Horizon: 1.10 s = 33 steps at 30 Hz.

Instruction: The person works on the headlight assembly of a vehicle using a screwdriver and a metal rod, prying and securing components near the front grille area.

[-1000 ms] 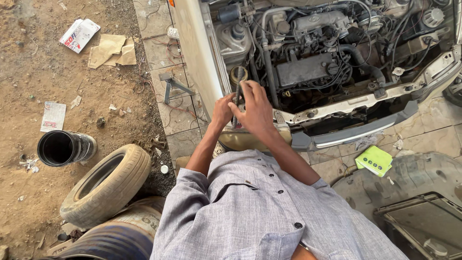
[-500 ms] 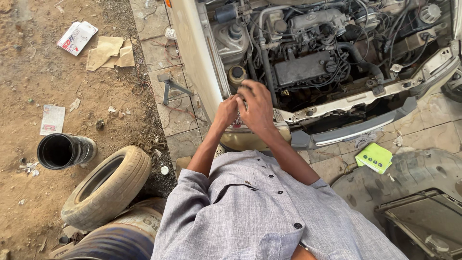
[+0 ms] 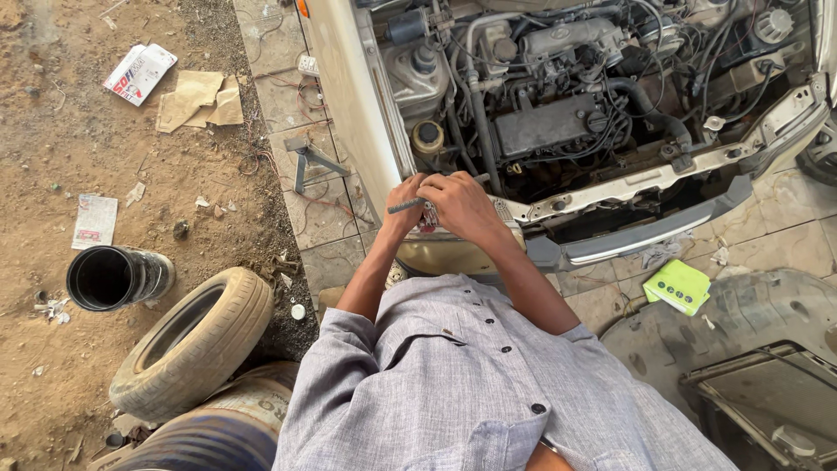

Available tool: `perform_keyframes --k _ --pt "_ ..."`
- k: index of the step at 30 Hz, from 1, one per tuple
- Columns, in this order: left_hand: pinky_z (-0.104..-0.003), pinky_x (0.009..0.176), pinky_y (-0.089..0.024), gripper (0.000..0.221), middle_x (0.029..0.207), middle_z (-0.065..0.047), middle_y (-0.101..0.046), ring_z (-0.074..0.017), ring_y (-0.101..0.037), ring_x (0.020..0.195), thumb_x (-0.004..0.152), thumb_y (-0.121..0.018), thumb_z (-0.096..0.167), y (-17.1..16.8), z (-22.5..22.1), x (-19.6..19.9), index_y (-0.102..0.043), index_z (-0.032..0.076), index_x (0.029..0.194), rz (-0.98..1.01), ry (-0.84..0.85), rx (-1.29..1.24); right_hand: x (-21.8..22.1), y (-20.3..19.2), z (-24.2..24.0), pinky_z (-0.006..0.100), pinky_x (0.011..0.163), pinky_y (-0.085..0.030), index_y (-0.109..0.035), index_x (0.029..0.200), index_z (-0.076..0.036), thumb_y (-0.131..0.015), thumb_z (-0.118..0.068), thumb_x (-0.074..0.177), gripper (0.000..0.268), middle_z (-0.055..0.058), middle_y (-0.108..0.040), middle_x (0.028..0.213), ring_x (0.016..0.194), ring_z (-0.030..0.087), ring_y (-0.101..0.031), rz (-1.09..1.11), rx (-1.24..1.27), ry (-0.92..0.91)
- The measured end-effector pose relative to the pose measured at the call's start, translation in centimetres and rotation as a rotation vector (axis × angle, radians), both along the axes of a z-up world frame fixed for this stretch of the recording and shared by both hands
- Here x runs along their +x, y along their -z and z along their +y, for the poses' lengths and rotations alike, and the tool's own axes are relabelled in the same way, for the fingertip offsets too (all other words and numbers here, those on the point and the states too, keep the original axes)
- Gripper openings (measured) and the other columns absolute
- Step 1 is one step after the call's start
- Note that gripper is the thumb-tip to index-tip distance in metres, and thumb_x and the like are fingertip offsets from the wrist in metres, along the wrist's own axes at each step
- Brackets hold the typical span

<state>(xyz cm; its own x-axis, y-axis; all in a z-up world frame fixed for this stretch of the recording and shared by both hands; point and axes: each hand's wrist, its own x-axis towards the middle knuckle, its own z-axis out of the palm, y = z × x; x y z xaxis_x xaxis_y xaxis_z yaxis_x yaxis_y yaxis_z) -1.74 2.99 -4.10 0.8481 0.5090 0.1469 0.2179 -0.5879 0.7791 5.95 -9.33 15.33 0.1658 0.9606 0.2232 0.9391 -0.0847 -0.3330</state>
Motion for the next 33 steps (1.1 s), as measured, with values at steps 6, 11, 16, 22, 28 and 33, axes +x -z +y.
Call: perform_keyframes --k 6,11,16,22,28,33 --pt "-0.047 0.1 -0.053 0.038 0.12 -0.017 -0.068 -0.0381 -0.062 0.117 0.08 -0.06 0.008 0.7 0.9 0.2 -0.066 0.005 0.117 -0.04 0.022 0.032 0.1 1.0 0.2 0.042 0.083 -0.054 -0.071 0.104 -0.005 -0.066 0.002 0.08 0.025 0.008 -0.07 0.101 0.093 0.029 -0.069 -0.054 -0.045 0.078" --pt "-0.058 0.108 -0.037 0.037 0.15 -0.029 -0.043 -0.047 -0.031 0.143 0.08 -0.065 0.016 4.9 2.1 0.9 -0.069 0.003 0.115 0.116 -0.122 0.437 0.4 1.6 -0.4 0.041 0.082 -0.053 -0.072 0.104 -0.006 -0.066 0.003 0.081 0.026 0.007 -0.072 0.1 0.092 0.028 -0.068 -0.028 0.017 0.096" --pt "-0.057 0.119 -0.031 0.022 0.15 -0.018 -0.048 -0.0404 -0.027 0.153 0.092 -0.064 0.016 8.0 3.2 2.4 -0.077 0.005 0.105 0.404 -0.009 0.56 0.4 1.7 -0.7 0.041 0.08 -0.052 -0.072 0.103 -0.006 -0.065 0.004 0.078 0.028 0.006 -0.072 0.098 0.092 0.027 -0.068 -0.036 0.034 0.098" --pt "-0.056 0.123 -0.021 0.023 0.148 -0.016 -0.049 -0.0394 -0.029 0.149 0.089 -0.064 0.019 7.2 3.5 2.8 -0.081 0.007 0.099 0.448 -0.014 0.626 0.6 1.6 -1.4 0.041 0.081 -0.052 -0.071 0.102 -0.005 -0.066 0.004 0.079 0.025 0.006 -0.071 0.099 0.092 0.027 -0.068 -0.024 0.064 0.101" --pt "-0.057 0.123 -0.019 0.024 0.146 -0.017 -0.05 -0.0422 -0.027 0.149 0.082 -0.07 0.017 6.9 3.0 2.7 -0.08 0.007 0.102 0.437 -0.035 0.671 0.7 0.4 -2.3 0.042 0.084 -0.053 -0.071 0.104 -0.004 -0.068 0.0 0.086 0.019 0.007 -0.072 0.102 0.093 0.029 -0.068 0.044 0.113 0.146" --pt "-0.061 0.124 -0.015 0.02 0.145 -0.017 -0.05 -0.043 -0.027 0.15 0.083 -0.073 0.02 6.3 2.9 2.1 -0.079 0.006 0.096 0.397 -0.037 0.618 1.1 -0.6 -3.9 0.042 0.085 -0.055 -0.073 0.108 -0.004 -0.068 0.001 0.088 0.02 0.01 -0.074 0.105 0.096 0.032 -0.07 0.111 0.153 0.211"
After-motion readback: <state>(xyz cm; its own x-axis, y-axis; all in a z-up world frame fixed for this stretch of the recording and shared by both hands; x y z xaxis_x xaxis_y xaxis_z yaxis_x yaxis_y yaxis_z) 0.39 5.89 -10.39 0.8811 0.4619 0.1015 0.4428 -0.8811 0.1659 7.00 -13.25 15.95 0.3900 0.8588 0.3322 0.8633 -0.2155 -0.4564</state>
